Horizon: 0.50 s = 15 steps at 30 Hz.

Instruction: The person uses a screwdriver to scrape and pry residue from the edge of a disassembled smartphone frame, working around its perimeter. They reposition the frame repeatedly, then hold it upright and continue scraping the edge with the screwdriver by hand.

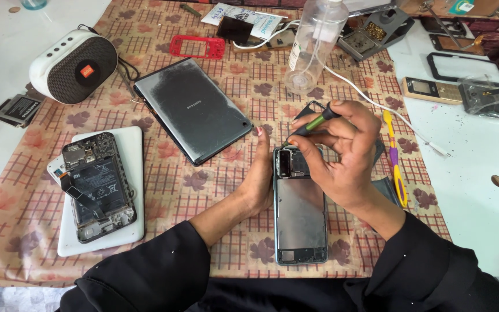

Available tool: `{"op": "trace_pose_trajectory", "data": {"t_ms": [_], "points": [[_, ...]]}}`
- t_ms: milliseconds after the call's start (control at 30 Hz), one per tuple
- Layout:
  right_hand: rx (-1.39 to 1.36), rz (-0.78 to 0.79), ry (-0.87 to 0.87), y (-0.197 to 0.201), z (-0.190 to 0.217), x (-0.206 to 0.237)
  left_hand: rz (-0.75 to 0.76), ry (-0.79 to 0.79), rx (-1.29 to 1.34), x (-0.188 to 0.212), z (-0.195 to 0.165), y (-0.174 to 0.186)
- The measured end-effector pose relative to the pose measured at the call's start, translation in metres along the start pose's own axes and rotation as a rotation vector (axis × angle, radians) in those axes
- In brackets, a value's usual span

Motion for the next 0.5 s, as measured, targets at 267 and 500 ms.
{"op": "trace_pose_trajectory", "data": {"t_ms": [267,500], "points": [[-0.004,-0.002,0.03,0.0034,0.0002,0.0016,-0.033,-0.008,-0.05,-0.0004,-0.0023,0.0013],[-0.003,0.005,0.028,0.003,0.0024,0.0018,-0.04,-0.008,-0.073,-0.0003,-0.0031,0.0008]]}}
Point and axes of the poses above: each hand's wrist, its own x-axis away from the middle knuckle, its own y-axis out of the back of the hand, z = x × y, the point moved 4 cm from there along -x, towards the middle knuckle, and after that the axes turned 15 degrees about -z, right-handed, at the moved point
